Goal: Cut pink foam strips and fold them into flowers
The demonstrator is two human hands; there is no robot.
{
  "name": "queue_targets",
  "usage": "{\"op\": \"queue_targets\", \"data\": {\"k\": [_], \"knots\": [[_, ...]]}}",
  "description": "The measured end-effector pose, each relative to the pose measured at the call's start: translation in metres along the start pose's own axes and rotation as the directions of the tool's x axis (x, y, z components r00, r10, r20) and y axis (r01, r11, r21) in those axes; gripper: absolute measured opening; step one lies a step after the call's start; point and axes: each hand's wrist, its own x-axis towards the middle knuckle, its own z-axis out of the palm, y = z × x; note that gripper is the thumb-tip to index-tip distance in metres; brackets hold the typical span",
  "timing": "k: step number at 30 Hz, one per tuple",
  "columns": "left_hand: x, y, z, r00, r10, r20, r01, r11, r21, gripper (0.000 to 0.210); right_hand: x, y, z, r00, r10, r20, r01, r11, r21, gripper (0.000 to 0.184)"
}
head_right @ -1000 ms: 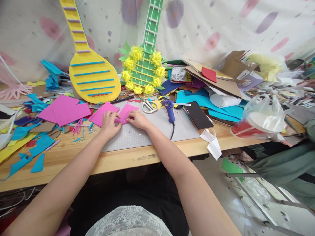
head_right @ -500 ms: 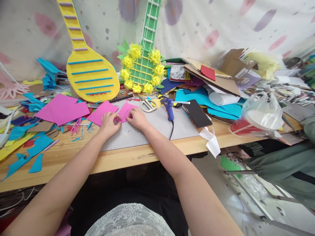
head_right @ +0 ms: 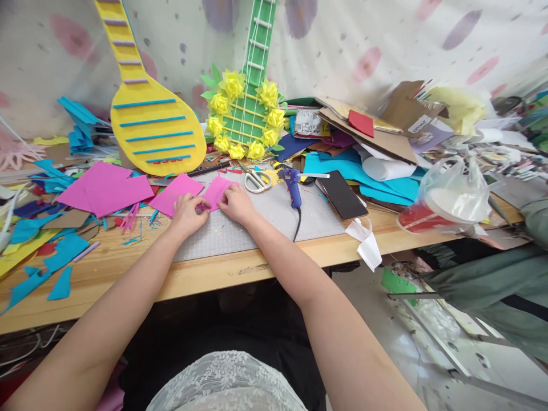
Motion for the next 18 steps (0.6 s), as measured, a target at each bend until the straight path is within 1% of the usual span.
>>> {"op": "queue_targets", "data": {"k": [5,10,13,18], "knots": [[0.001,0.0014,0.0,1.0,-0.014,0.005,0.014,1.0,0.002,0.011,-0.0007,-0.0001,0.0006,1.0,0.002,0.006,-0.002,1.0,-0.015,0.011],[0.0033,0.0057,-0.0002,0.998,-0.049,-0.026,0.05,0.999,0.017,0.01,-0.0012,-0.0004,0.0022,1.0,-0.006,-0.001,0.006,1.0,-0.023,0.009],[0.0052,0.0073,0.0003,0.999,-0.037,-0.038,0.038,0.999,0.022,0.012,-0.0012,-0.0003,0.003,1.0,-0.016,-0.015,0.016,0.999,-0.031,0.009],[0.0059,0.0066,0.0015,0.999,-0.004,-0.033,0.004,1.0,0.015,0.009,-0.0025,-0.0013,0.0033,0.998,-0.041,-0.039,0.038,0.997,-0.066,0.009]]}}
